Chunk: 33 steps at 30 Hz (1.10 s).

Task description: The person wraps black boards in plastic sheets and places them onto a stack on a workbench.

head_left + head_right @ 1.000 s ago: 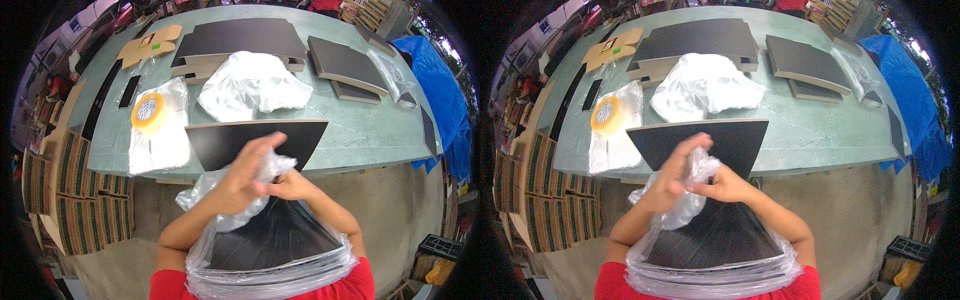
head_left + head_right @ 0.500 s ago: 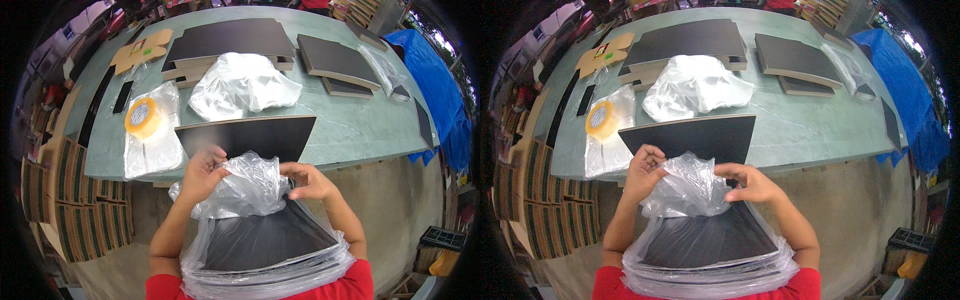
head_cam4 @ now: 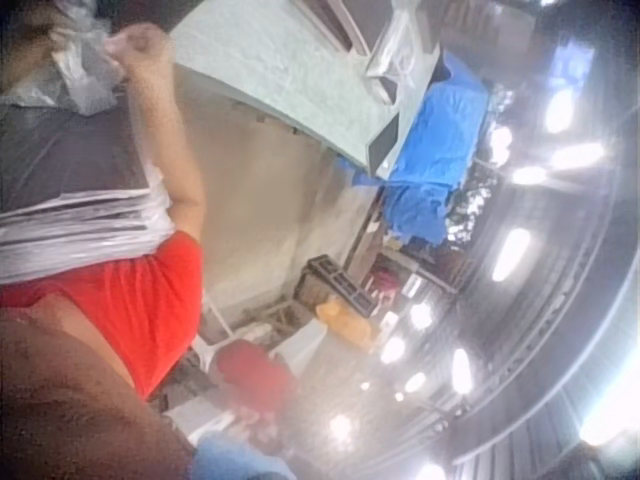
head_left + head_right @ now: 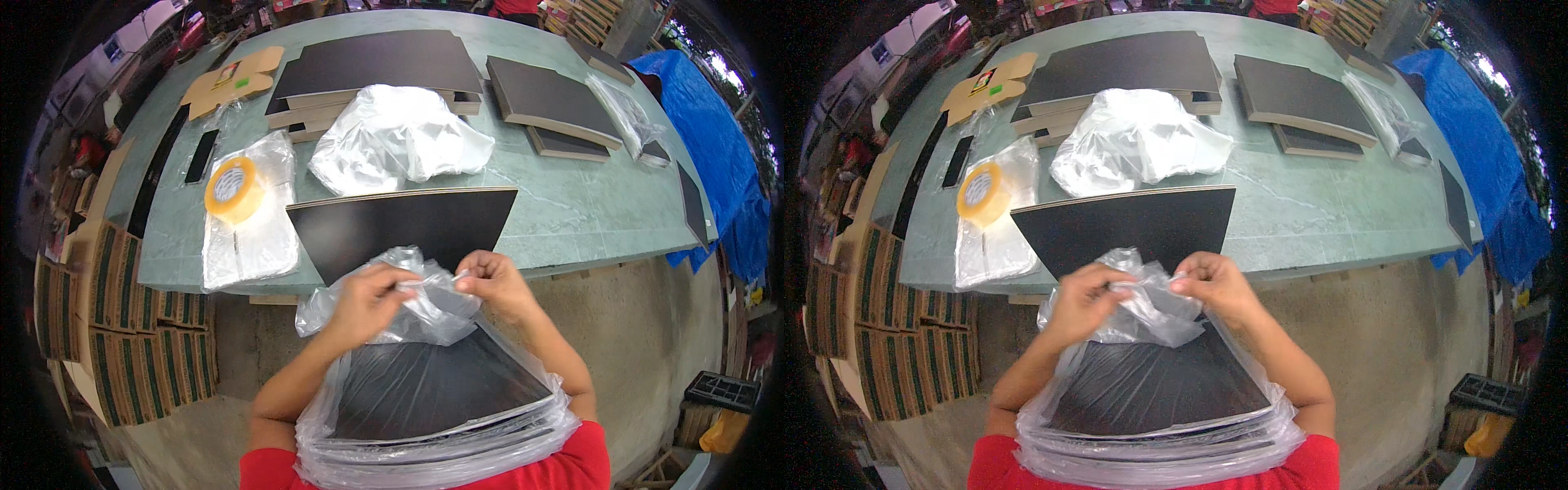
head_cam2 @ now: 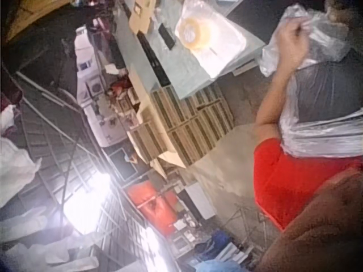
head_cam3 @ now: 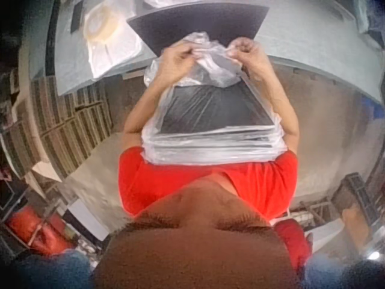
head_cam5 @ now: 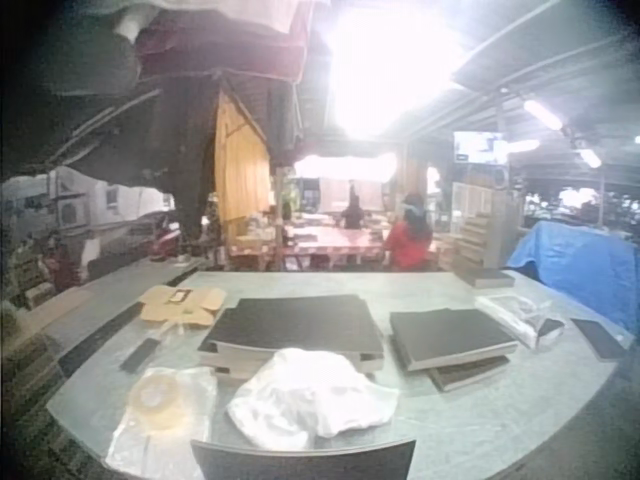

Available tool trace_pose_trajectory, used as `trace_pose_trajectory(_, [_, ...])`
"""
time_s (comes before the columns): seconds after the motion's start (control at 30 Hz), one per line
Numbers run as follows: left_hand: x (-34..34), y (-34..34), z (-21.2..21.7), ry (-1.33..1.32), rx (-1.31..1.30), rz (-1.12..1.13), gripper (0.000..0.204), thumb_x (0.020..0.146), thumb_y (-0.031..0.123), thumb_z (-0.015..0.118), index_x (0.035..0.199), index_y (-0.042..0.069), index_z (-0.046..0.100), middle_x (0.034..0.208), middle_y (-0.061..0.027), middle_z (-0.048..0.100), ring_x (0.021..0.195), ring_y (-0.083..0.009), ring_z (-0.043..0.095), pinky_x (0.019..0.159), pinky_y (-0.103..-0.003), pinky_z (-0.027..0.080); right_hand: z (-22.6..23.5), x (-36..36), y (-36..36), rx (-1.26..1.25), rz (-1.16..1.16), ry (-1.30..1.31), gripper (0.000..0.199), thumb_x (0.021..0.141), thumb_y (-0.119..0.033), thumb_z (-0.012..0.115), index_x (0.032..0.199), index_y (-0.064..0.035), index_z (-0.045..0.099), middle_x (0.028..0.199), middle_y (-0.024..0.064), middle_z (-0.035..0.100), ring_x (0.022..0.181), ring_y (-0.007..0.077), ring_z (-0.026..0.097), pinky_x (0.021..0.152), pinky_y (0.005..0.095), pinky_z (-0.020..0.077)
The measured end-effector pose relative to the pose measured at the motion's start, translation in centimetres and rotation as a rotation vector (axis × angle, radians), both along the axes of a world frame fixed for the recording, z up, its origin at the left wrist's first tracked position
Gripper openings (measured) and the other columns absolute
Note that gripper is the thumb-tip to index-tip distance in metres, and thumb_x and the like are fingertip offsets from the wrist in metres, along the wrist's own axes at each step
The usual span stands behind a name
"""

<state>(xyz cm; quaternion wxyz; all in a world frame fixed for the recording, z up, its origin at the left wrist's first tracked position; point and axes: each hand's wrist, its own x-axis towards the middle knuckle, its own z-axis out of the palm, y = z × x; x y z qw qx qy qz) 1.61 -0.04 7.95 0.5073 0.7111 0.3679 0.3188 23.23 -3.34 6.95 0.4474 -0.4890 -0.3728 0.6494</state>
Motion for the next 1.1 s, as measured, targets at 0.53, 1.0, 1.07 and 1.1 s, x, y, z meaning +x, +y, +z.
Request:
trace_pose_trajectory(0.53, [2.6,-0.9,1.1,0.090,-0.075,-0.207,0.018,0.075,0.018,0.062,0.069,0.002,0.056,0.058,-0.0018,0.052,0.056,-0.0056,0.046,0.053,-0.024,0.039,0.2,-2.5,-0.3,-0.153,-0.061,0.364,0.022,0.075,-0.022,0.063,0.065,-0.0046,0.053,0.063,0.0017,0.056,0.057,0.0080,0.052,0.049,0.0221,0.0410])
trace_pose_trajectory(1.0, [2.3,-0.4,1.1,0.016,0.003,-0.270,0.023,0.074,0.021,0.061,0.072,-0.001,0.055,0.062,-0.0123,0.052,0.055,-0.0187,0.052,0.050,-0.030,0.038,-0.1,0.5,-0.4,-0.029,0.138,0.433,0.042,0.079,-0.044,0.052,0.064,-0.0044,0.053,0.059,0.0000,0.052,0.050,0.0088,0.046,0.048,0.0203,0.0369])
trace_pose_trajectory(1.07, [2.0,-0.1,1.3,0.048,0.047,-0.245,0.024,0.074,0.022,0.062,0.071,-0.001,0.055,0.061,-0.0128,0.052,0.054,-0.0206,0.052,0.050,-0.031,0.038,-0.1,0.3,-0.7,0.075,0.098,0.205,0.034,0.080,-0.034,0.054,0.066,-0.0029,0.056,0.060,0.0003,0.052,0.052,0.0086,0.047,0.047,0.0209,0.0365])
trace_pose_trajectory(1.1, [2.1,-0.1,1.3,0.056,0.116,-0.249,0.023,0.073,0.022,0.062,0.071,0.000,0.055,0.062,-0.0118,0.052,0.055,-0.0190,0.051,0.050,-0.030,0.038,0.4,0.0,-0.9,0.127,0.082,0.089,0.030,0.080,-0.029,0.055,0.067,-0.0022,0.057,0.061,0.0004,0.053,0.053,0.0085,0.047,0.046,0.0213,0.0363])
